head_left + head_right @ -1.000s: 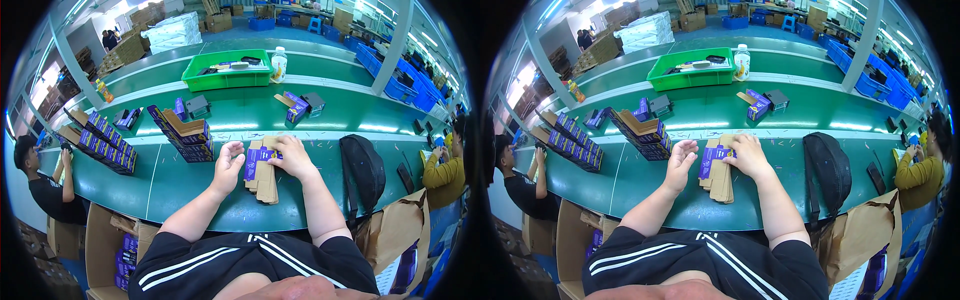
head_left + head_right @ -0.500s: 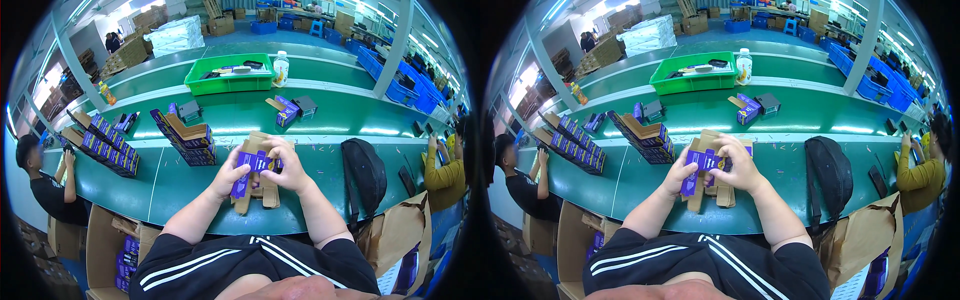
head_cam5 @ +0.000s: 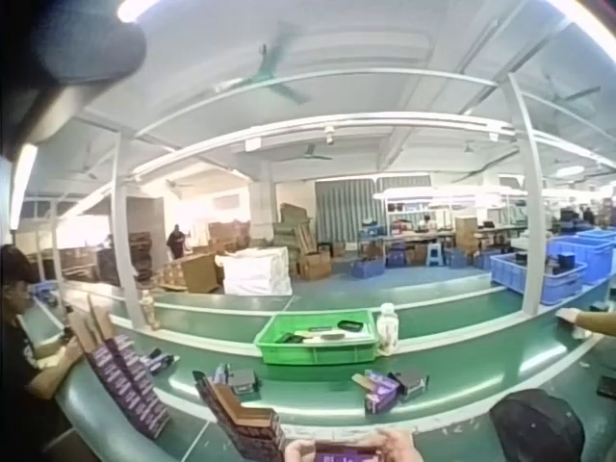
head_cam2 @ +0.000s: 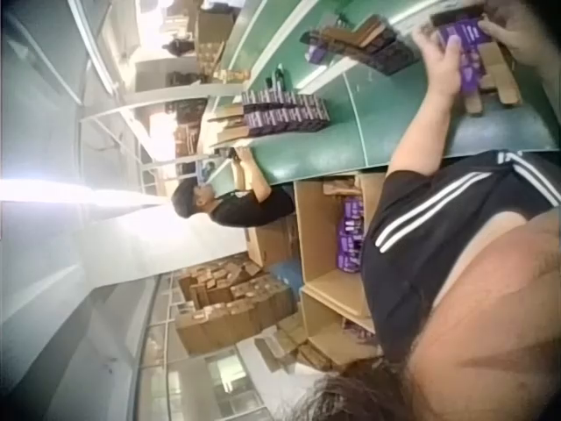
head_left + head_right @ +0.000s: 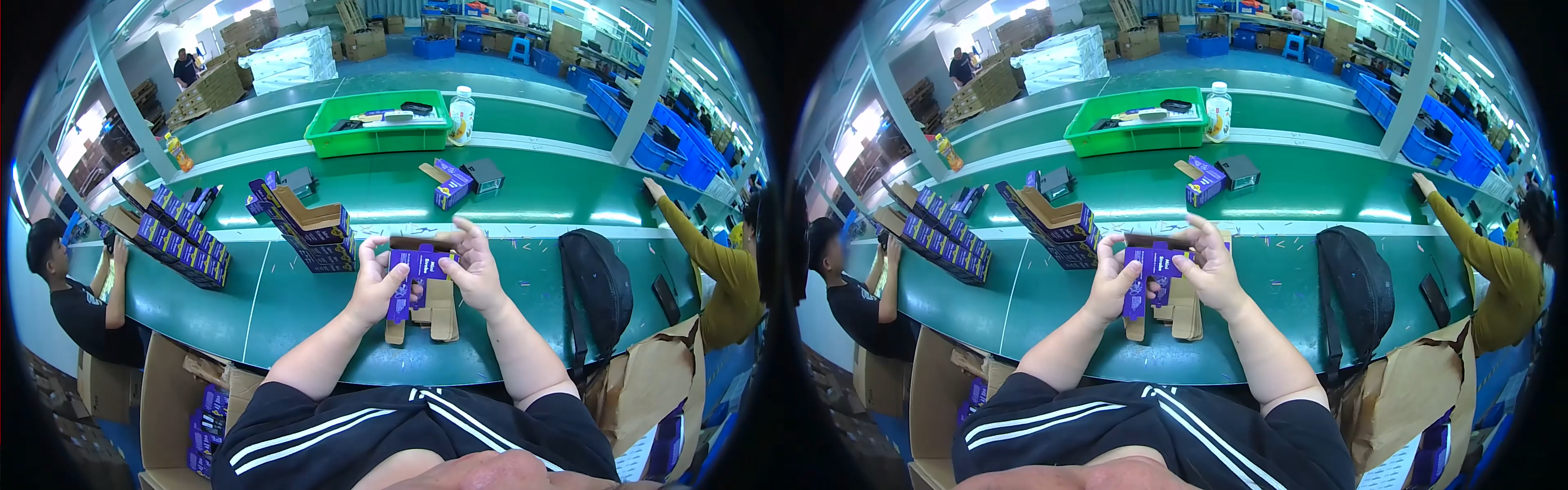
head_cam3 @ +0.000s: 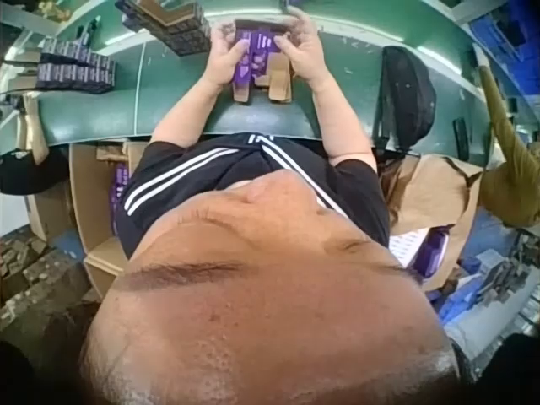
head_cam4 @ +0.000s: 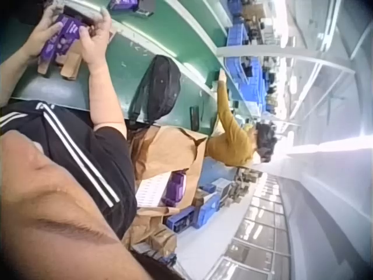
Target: Packaging individual items into cardboard sleeves at a factory workstation.
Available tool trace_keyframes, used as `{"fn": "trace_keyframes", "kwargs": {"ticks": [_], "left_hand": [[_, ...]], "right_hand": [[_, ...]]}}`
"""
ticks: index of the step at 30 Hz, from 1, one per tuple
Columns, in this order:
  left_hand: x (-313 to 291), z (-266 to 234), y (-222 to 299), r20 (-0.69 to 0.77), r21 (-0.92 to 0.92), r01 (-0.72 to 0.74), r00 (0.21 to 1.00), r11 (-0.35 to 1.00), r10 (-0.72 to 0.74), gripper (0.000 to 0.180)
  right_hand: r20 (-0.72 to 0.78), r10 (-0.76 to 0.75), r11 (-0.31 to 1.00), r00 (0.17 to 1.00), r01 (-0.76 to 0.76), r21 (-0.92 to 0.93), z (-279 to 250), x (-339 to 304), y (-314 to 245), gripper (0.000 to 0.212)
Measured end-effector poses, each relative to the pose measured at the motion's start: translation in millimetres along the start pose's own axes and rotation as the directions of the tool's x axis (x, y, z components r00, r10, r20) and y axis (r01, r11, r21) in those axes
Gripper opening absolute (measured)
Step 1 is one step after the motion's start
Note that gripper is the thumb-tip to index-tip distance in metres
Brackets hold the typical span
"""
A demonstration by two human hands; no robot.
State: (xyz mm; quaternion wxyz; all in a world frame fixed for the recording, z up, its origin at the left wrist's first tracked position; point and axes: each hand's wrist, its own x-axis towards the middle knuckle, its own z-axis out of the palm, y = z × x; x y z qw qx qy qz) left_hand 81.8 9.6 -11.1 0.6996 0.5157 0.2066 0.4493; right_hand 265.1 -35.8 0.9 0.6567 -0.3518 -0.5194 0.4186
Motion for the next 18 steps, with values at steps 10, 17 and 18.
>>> {"fn": "trace_keyframes", "kwargs": {"ticks": [10, 17, 18], "left_hand": [[-4.0, 9.9, 7.0, 0.155, 0.14, -0.035, 0.988, 0.99, 0.013, 0.072], [-3.1, 5.9, 9.3, 0.202, 0.035, 0.039, 0.978, 0.999, -0.045, 0.071], [-2.9, 5.7, 9.0, 0.193, 0.017, 0.055, 0.979, 0.998, -0.057, 0.07]], "right_hand": [[0.154, 0.267, 0.938, 0.951, -0.293, 0.185, -32.2, 7.1, 15.3, 0.021], [0.134, 0.292, 0.956, 0.947, -0.284, -0.077, -28.0, 5.2, -1.5, 0.02], [0.147, 0.241, 0.969, 0.959, -0.23, -0.089, -27.9, 5.0, -2.0, 0.021]]}}
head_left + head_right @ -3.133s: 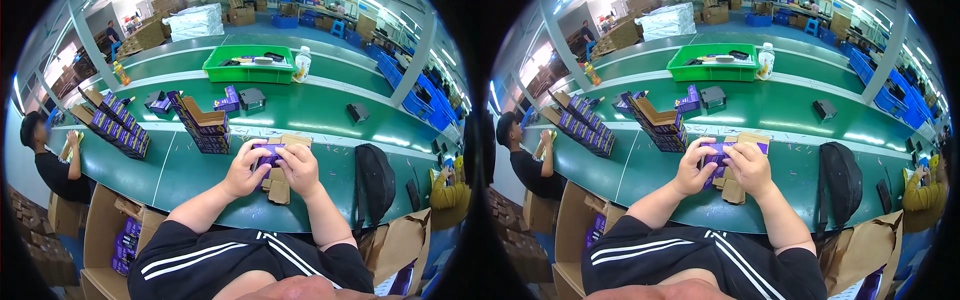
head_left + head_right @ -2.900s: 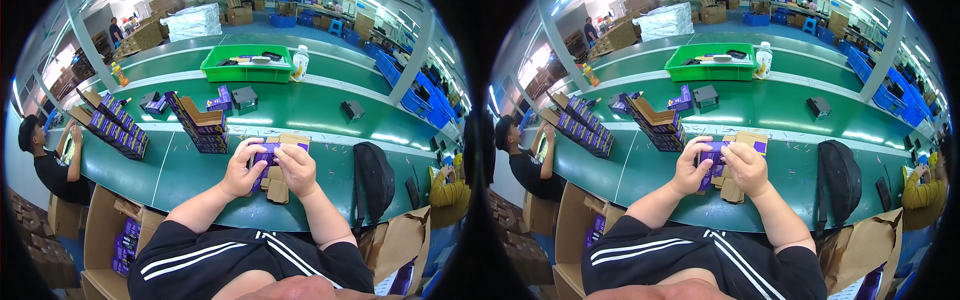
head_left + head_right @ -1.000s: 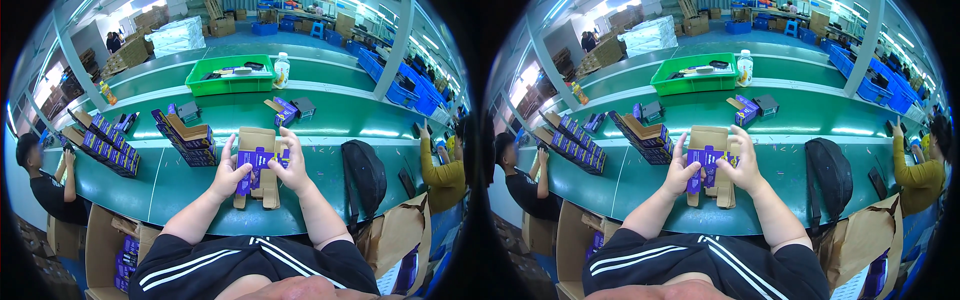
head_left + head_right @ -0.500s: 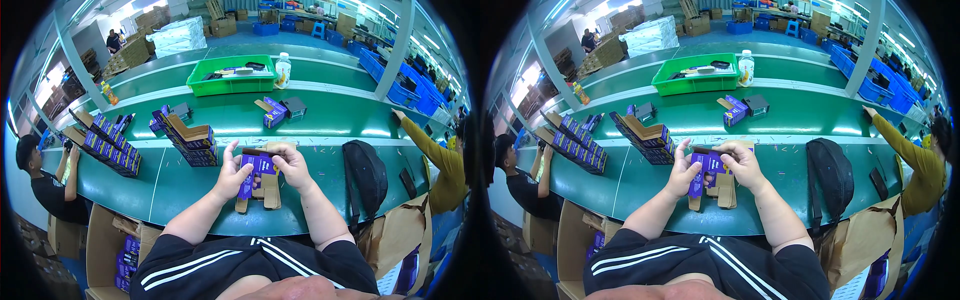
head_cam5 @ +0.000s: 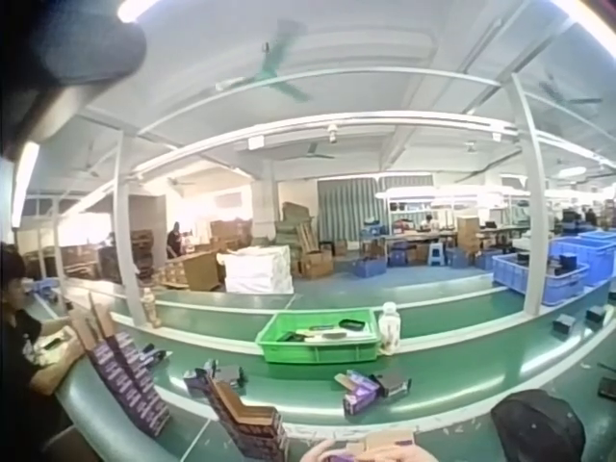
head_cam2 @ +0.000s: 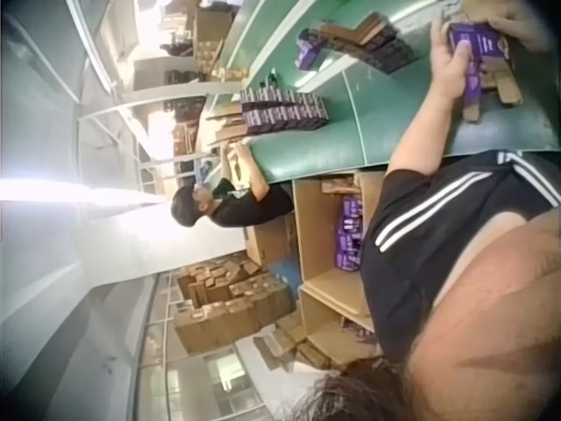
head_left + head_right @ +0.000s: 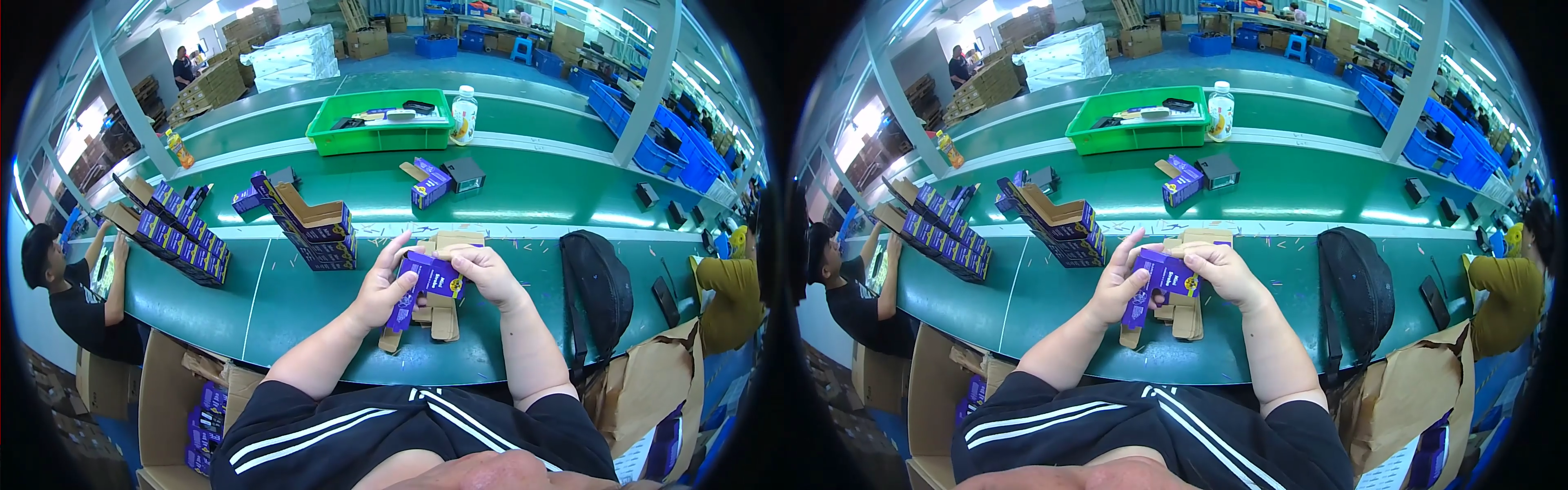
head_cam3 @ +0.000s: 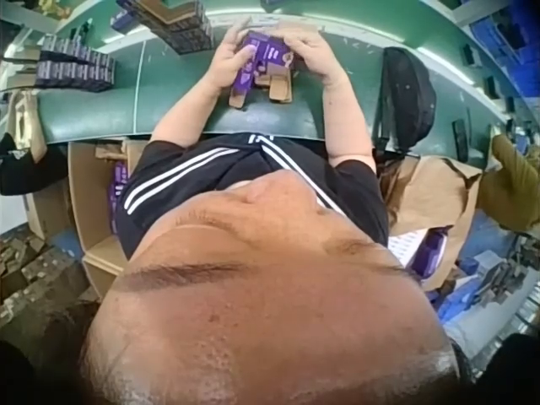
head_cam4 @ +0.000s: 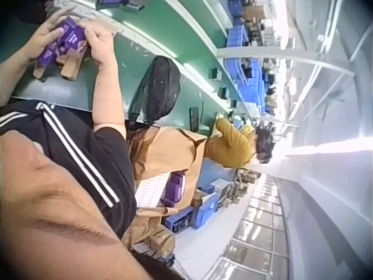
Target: Packaging individual items into cardboard sleeves at a factory workstation.
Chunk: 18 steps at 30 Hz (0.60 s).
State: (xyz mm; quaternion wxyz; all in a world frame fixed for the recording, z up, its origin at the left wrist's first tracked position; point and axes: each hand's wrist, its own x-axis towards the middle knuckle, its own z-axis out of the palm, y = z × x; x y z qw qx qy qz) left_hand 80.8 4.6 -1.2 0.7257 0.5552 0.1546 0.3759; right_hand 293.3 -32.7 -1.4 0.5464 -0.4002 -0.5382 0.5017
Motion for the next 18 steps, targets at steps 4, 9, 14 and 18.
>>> {"fn": "trace_keyframes", "kwargs": {"ticks": [4, 9, 14, 18], "left_hand": [[0.7, -5.8, -4.0, 0.021, 0.011, 0.026, 0.999, 1.0, -0.026, 0.068], [4.0, -8.4, -0.4, 0.057, 0.053, 0.014, 0.998, 0.998, -0.017, 0.065], [1.7, -16.3, 1.3, 0.085, 0.063, -0.011, 0.996, 0.998, 0.006, 0.063], [-1.6, -22.5, -0.8, 0.096, 0.076, 0.001, 0.995, 0.997, -0.009, 0.06]], "right_hand": [[0.032, 0.004, 1.0, 0.999, -0.005, 0.015, -1.7, 0.8, 1.7, 0.021], [0.053, 0.146, 0.976, 0.988, -0.153, 0.156, -7.1, 5.1, 4.3, 0.023], [0.035, 0.177, 0.976, 0.984, -0.18, 0.119, -1.6, 5.0, 5.5, 0.023], [0.048, 0.097, 0.994, 0.994, -0.094, -0.048, 4.0, 6.1, 5.9, 0.022]]}}
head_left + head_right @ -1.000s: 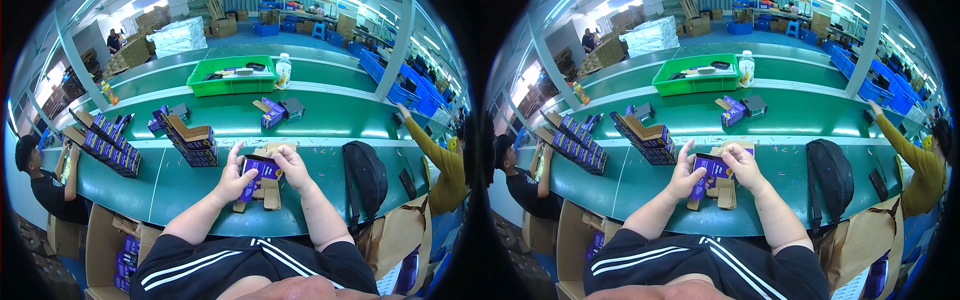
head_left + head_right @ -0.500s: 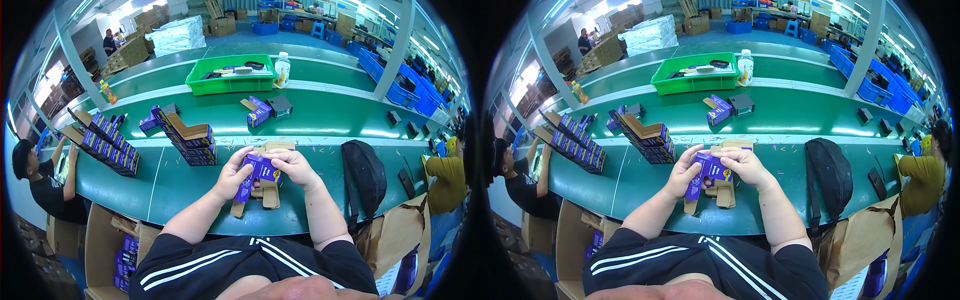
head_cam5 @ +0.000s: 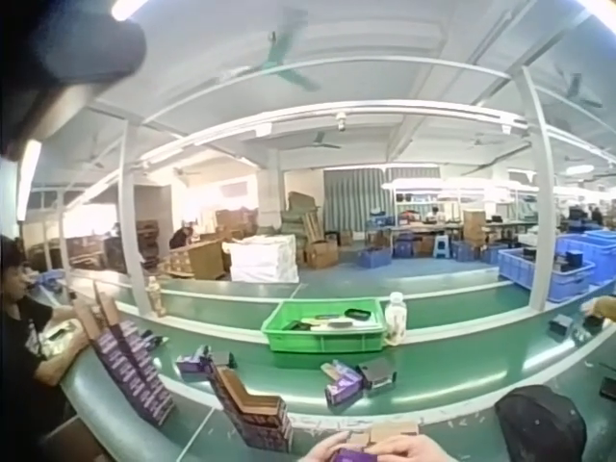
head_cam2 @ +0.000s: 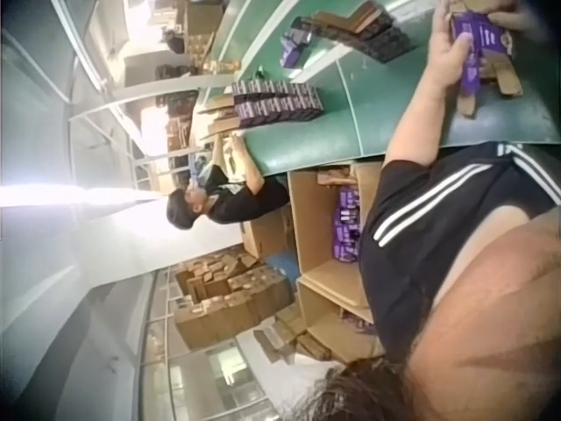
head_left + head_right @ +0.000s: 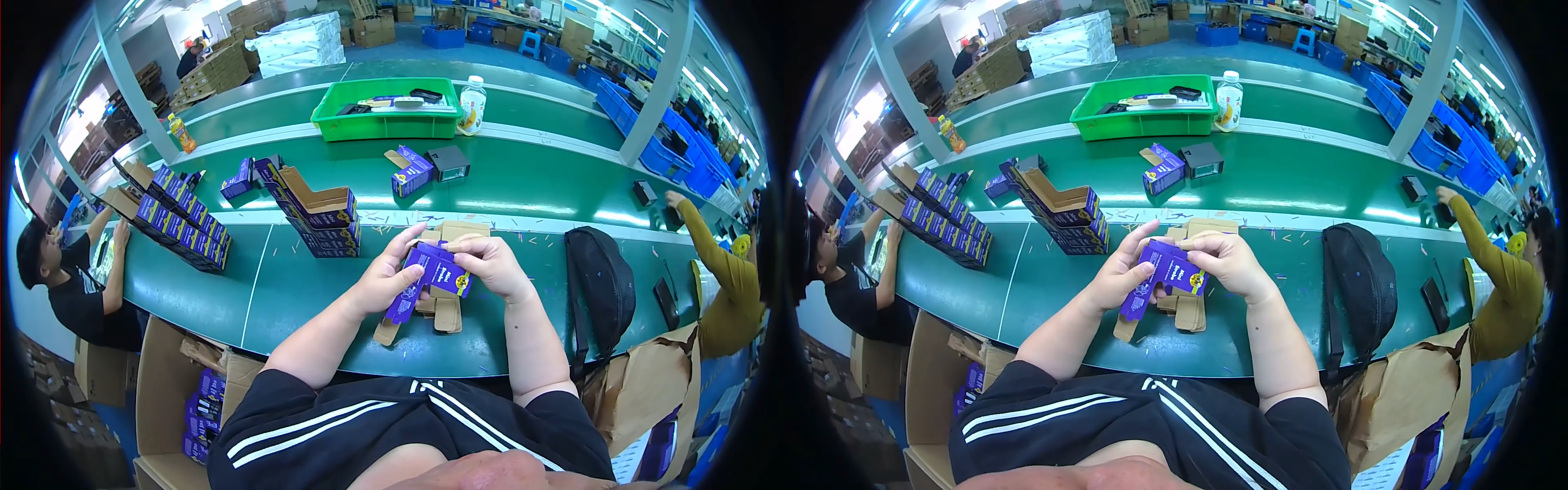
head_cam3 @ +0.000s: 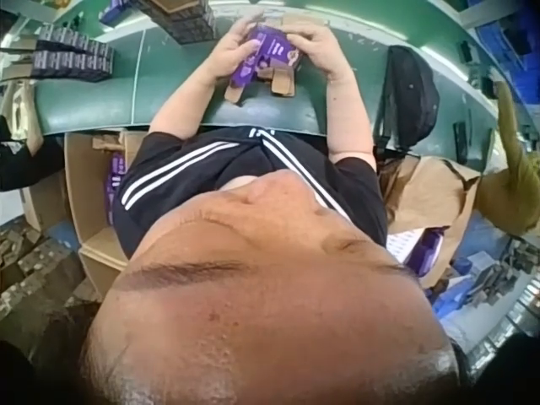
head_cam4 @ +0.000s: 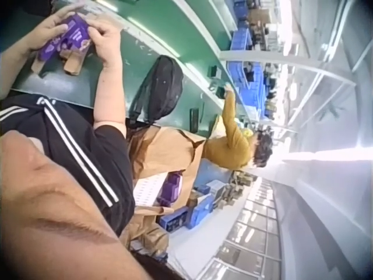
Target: Packaging individual items into cardboard sleeves at a factory workstation.
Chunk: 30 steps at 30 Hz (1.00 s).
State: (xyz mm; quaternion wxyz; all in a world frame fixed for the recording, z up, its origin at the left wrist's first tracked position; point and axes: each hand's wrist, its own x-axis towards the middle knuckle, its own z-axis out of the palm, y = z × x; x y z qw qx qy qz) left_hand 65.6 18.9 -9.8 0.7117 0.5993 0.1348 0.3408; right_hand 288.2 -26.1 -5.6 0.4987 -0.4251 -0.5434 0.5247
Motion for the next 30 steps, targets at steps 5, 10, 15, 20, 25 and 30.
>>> {"fn": "trace_keyframes", "kwargs": {"ticks": [5, 10, 15, 20, 25, 30], "left_hand": [[-1.1, -4.5, -5.6, -0.032, 0.014, 0.046, 0.998, 0.999, -0.045, 0.05], [-0.2, -7.6, -7.7, -0.09, -0.07, 0.063, 0.994, 0.996, -0.069, 0.035], [2.0, -3.8, 2.2, -0.208, -0.172, -0.023, 0.978, 0.985, -0.014, 0.025], [1.3, -2.9, 0.4, -0.2, -0.108, -0.108, 0.976, 0.988, 0.084, 0.026], [1.7, -7.6, -8.1, -0.166, 0.097, -0.262, 0.947, 0.96, 0.275, 0.026], [0.8, -8.8, -9.8, -0.12, 0.187, -0.308, 0.935, 0.933, 0.333, 0.026]], "right_hand": [[0.08, -0.066, 0.998, 0.995, 0.068, -0.017, 3.1, 3.1, -1.7, 0.026], [0.032, -0.1, 0.993, 0.995, 0.097, 0.071, 11.6, 2.7, -0.5, 0.037], [-0.057, -0.234, 0.931, 0.971, 0.207, -0.3, 14.9, -2.4, 2.9, 0.052], [-0.048, -0.247, 0.931, 0.968, 0.223, -0.287, 16.5, -1.1, 3.0, 0.058], [-0.118, -0.406, 0.913, 0.906, 0.396, -0.102, 18.9, 4.2, 12.0, 0.056], [-0.05, -0.467, 0.871, 0.883, 0.449, -0.2, 16.9, 5.5, 13.0, 0.056]]}}
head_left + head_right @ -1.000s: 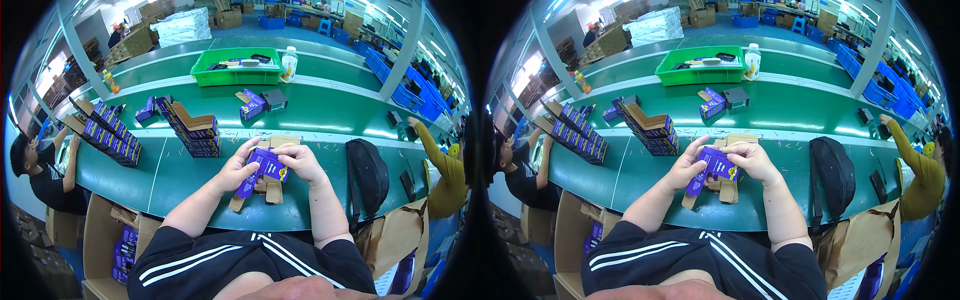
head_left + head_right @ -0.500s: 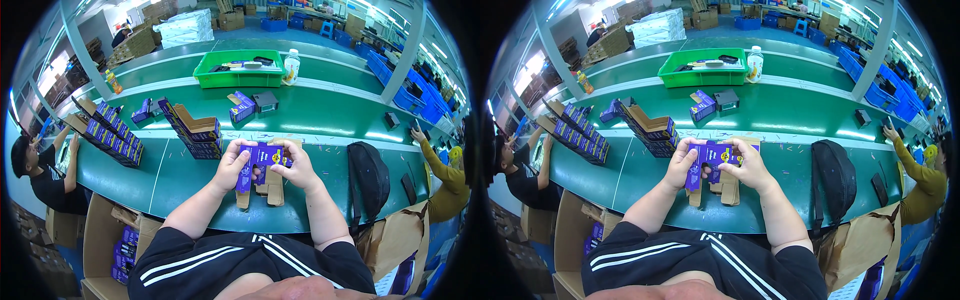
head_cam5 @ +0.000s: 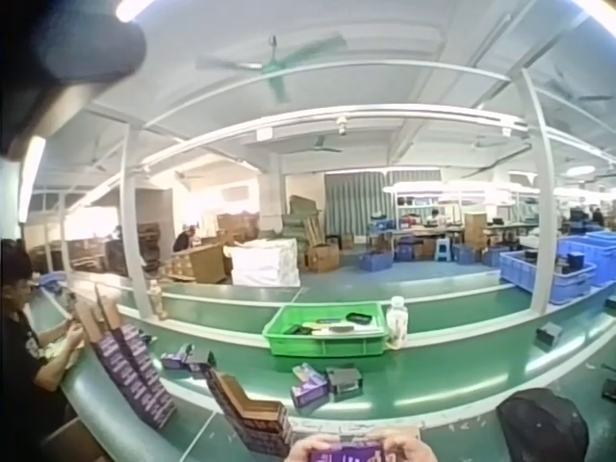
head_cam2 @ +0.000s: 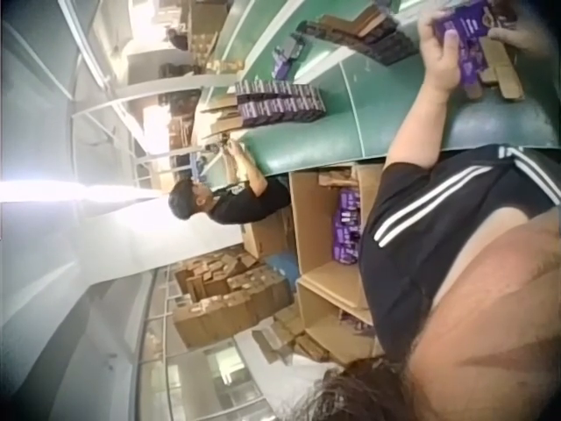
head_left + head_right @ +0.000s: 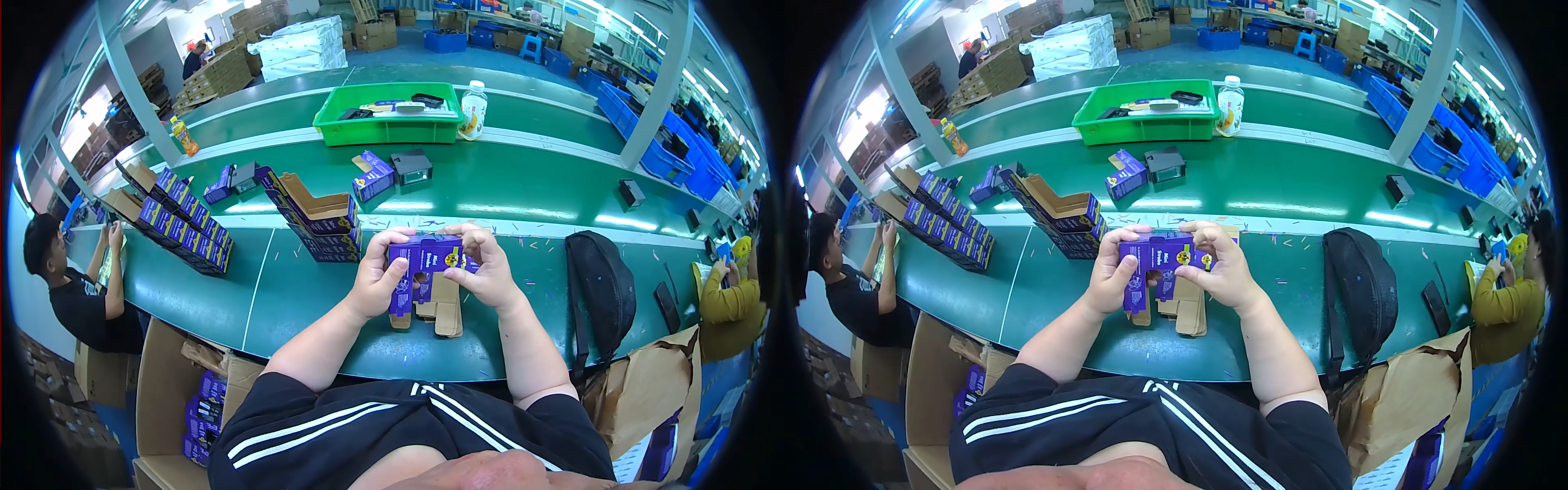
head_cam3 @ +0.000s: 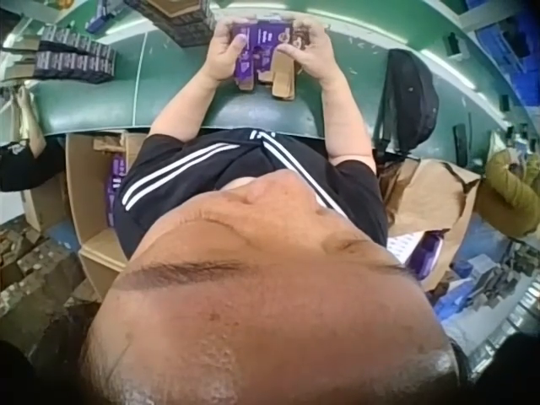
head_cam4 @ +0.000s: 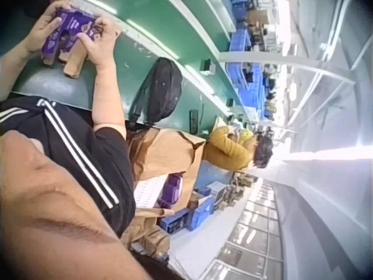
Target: Packaging individual items into cardboard sleeves at a factory workstation.
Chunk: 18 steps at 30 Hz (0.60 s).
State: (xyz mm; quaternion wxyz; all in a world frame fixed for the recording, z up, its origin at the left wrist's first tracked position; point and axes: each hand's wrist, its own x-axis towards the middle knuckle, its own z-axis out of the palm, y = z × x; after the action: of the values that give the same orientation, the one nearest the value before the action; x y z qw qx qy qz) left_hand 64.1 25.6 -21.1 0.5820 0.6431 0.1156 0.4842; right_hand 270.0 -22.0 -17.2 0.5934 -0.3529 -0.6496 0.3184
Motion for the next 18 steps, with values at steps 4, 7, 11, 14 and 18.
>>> {"fn": "trace_keyframes", "kwargs": {"ticks": [4, 7, 11, 14, 18], "left_hand": [[0.2, 1.5, 3.5, -0.011, -0.038, 0.046, 0.999, 0.998, -0.047, 0.026], [-1.3, 1.3, 7.2, -0.003, -0.086, 0.113, 0.993, 0.99, -0.114, 0.026], [-2.6, 6.3, 12.4, -0.043, -0.075, 0.184, 0.981, 0.98, -0.187, 0.026], [-3.6, 8.5, 13.4, -0.089, -0.052, 0.233, 0.967, 0.971, -0.237, 0.026], [-3.0, 8.3, 11.8, 0.089, 0.631, -0.192, 0.98, 0.751, 0.176, 0.028]], "right_hand": [[-0.071, 0.048, 0.993, 0.996, -0.04, 0.108, 3.1, 0.4, -9.5, 0.053], [0.027, -0.063, 0.963, 0.998, 0.068, -0.263, -3.8, 2.4, -14.4, 0.048], [0.052, -0.201, 0.85, 0.978, 0.2, -0.488, 1.5, 5.0, -32.1, 0.041], [0.051, -0.307, 0.758, 0.95, 0.276, -0.591, 9.3, 6.8, -36.3, 0.037], [0.108, -0.182, 0.725, 0.977, 0.207, -0.656, 14.5, 7.7, -26.9, 0.033]]}}
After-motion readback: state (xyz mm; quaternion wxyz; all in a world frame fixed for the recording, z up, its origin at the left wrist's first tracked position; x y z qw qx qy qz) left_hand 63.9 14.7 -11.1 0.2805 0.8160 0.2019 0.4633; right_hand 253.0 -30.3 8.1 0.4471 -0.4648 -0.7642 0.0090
